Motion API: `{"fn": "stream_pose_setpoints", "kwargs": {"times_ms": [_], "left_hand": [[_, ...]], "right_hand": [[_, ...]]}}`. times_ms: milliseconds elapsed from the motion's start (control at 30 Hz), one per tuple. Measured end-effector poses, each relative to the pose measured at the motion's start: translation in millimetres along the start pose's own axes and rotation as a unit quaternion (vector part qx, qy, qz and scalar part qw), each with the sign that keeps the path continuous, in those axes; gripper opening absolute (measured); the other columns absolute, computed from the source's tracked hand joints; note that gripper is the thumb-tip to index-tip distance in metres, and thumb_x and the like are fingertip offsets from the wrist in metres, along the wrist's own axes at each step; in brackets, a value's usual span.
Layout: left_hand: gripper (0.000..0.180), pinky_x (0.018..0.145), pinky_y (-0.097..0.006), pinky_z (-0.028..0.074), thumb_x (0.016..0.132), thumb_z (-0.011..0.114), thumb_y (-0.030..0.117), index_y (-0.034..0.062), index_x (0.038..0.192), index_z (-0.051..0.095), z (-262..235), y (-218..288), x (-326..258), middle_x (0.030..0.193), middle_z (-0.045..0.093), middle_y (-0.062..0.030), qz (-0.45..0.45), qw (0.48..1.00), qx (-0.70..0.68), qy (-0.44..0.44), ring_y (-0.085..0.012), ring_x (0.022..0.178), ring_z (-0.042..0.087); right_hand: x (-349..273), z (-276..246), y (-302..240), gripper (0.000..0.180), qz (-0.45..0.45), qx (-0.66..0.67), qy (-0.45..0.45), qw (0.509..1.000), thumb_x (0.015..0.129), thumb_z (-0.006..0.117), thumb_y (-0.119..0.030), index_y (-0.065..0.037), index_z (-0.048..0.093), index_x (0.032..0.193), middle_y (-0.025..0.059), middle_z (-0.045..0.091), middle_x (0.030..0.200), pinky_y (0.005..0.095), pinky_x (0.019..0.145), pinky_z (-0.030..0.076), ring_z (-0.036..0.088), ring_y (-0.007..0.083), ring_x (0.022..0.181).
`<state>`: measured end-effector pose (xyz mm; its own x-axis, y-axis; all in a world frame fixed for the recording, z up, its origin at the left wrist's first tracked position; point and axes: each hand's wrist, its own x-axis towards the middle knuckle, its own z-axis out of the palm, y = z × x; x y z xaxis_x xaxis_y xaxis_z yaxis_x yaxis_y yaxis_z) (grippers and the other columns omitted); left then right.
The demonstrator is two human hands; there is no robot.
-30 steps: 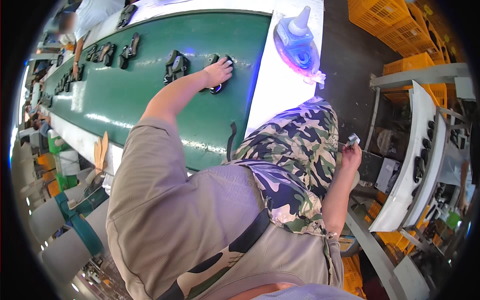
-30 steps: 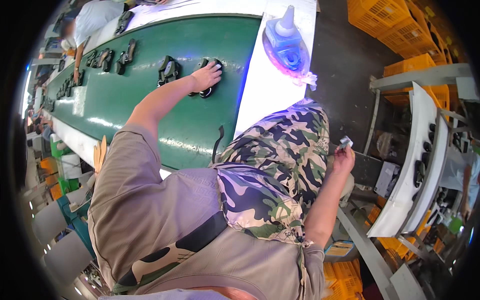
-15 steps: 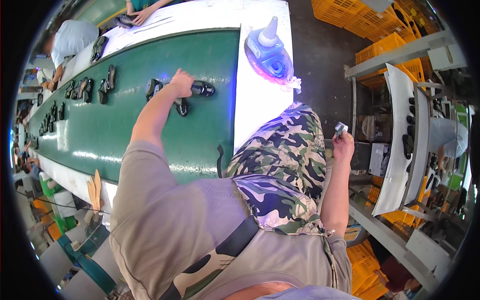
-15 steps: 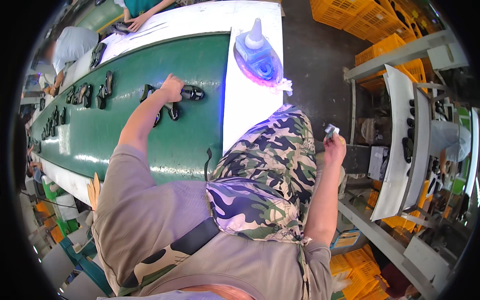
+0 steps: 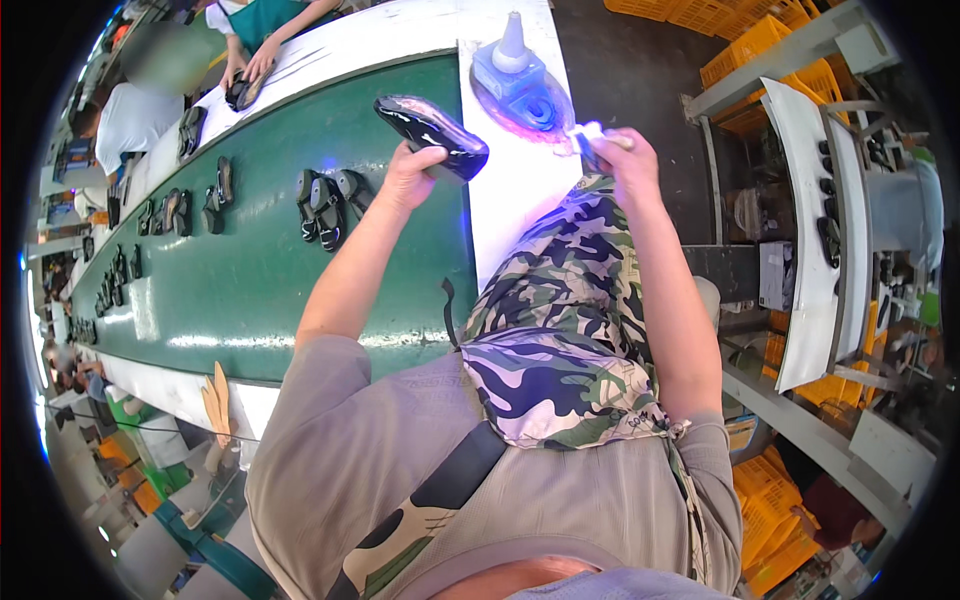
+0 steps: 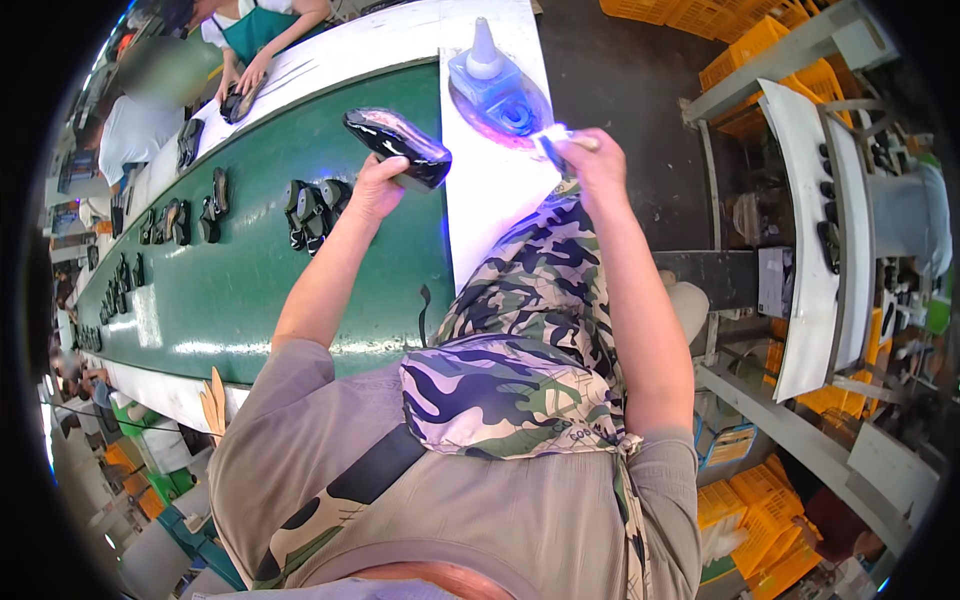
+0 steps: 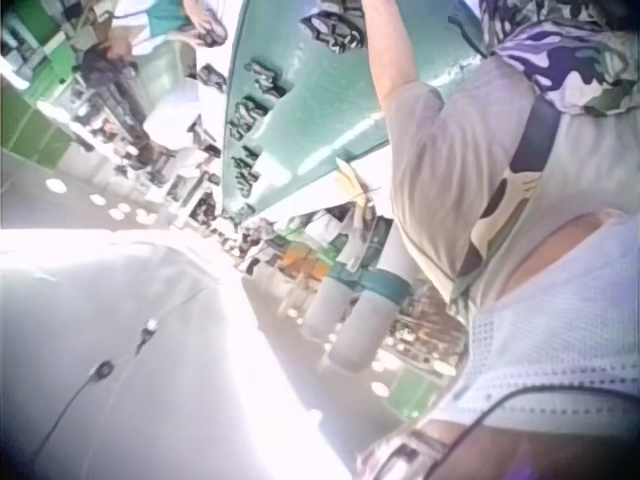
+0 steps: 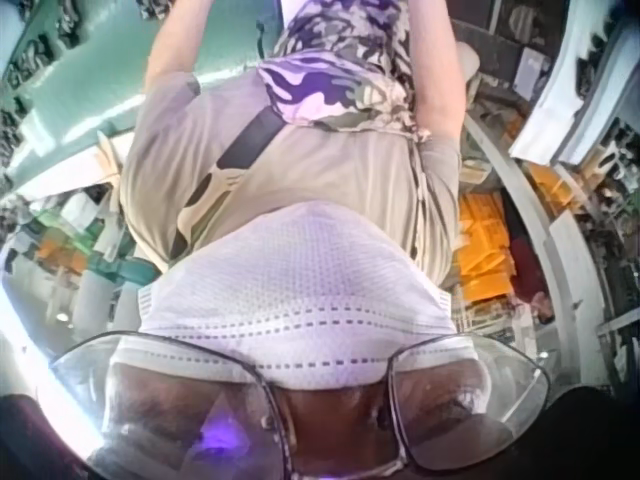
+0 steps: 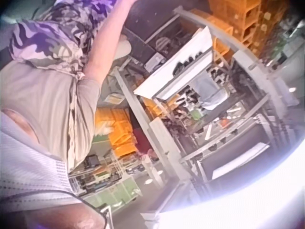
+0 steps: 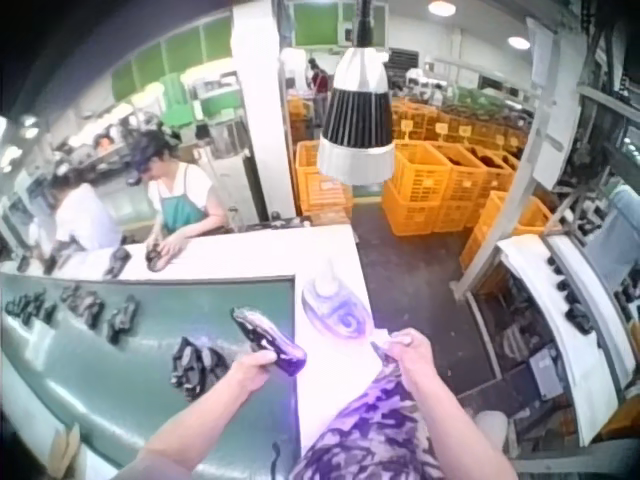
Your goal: Applying a cleaning or finishing agent to the soles of shoes on an assembly line.
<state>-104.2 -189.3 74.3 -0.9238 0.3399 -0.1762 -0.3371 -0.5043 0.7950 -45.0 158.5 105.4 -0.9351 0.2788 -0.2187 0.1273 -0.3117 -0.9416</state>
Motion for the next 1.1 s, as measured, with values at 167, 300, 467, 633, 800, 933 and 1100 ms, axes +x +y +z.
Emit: {"fn": "stream_pose_setpoints", "kwargs": {"times_ms": [167,300,467,633,800,933,1100], "left_hand": [[0.057,0.092,-0.034,0.055,0.067,0.087,0.0,-0.0027,0.117,0.06,69.0,9.1,-6.5,0.113,0.068,-0.0109,0.244,0.924,0.288,-0.05,-0.0197,0.106,0.066],[0.051,0.095,-0.036,0.054,0.072,0.083,0.006,-0.0027,0.118,0.062,108.6,30.6,-15.7,0.118,0.068,-0.0177,0.395,0.77,0.489,-0.11,-0.0267,0.109,0.068],[0.051,0.095,-0.038,0.054,0.071,0.082,0.007,-0.0019,0.117,0.063,128.9,39.9,-15.4,0.118,0.068,-0.0206,0.469,0.691,0.527,-0.158,-0.0331,0.109,0.069],[0.05,0.094,-0.038,0.055,0.07,0.081,0.007,-0.0002,0.117,0.064,147.5,39.4,-12.4,0.116,0.068,-0.0194,0.483,0.642,0.566,-0.187,-0.0338,0.107,0.069],[0.053,0.093,-0.038,0.054,0.071,0.082,0.006,-0.0006,0.12,0.063,161.0,36.2,-10.5,0.116,0.068,-0.0201,0.448,0.642,0.594,-0.185,-0.0335,0.107,0.069],[0.057,0.09,-0.038,0.055,0.065,0.081,0.004,0.0023,0.119,0.062,161.2,29.8,-6.1,0.116,0.068,-0.019,0.426,0.638,0.615,-0.183,-0.0342,0.105,0.068],[0.057,0.084,-0.038,0.056,0.061,0.082,0.008,0.0015,0.114,0.064,168.5,30.6,-7.1,0.105,0.069,-0.0184,0.252,0.676,0.664,-0.198,-0.0341,0.093,0.069]], "right_hand": [[-6.9,48.3,-33.4,0.022,-0.068,-0.043,-0.02,0.997,0.073,0.081,-0.002,0.0,0.066,0.09,0.0027,0.064,0.084,0.0268,0.068,0.049,0.06,0.0116,0.076],[-17.1,52.4,-49.9,0.02,-0.064,-0.069,-0.017,0.995,0.079,0.077,0.0,-0.001,0.064,0.094,0.0026,0.063,0.086,0.0257,0.07,0.05,0.061,0.0115,0.077],[-22.9,52.2,-52.6,0.02,-0.052,-0.019,-0.018,0.998,0.08,0.076,0.001,-0.001,0.063,0.095,0.004,0.064,0.086,0.0268,0.069,0.051,0.061,0.0121,0.077],[-26.8,44.7,-54.6,0.02,-0.07,0.029,-0.042,0.996,0.078,0.077,0.0,-0.001,0.063,0.093,0.004,0.064,0.082,0.0277,0.066,0.051,0.061,0.0125,0.074],[-38.1,36.2,-68.1,0.02,-0.044,0.08,-0.086,0.992,0.077,0.078,-0.001,-0.001,0.063,0.09,0.0039,0.064,0.08,0.0275,0.064,0.051,0.061,0.0127,0.07],[-48.3,30.0,-90.9,0.02,-0.068,0.067,-0.104,0.99,0.077,0.078,-0.002,-0.001,0.063,0.09,0.0041,0.063,0.079,0.0273,0.063,0.05,0.061,0.0125,0.069],[-52.8,23.9,-110.3,0.02,-0.138,-0.021,-0.102,0.985,0.077,0.079,-0.005,0.0,0.064,0.089,0.0028,0.065,0.08,0.0256,0.064,0.05,0.061,0.0092,0.072]]}}
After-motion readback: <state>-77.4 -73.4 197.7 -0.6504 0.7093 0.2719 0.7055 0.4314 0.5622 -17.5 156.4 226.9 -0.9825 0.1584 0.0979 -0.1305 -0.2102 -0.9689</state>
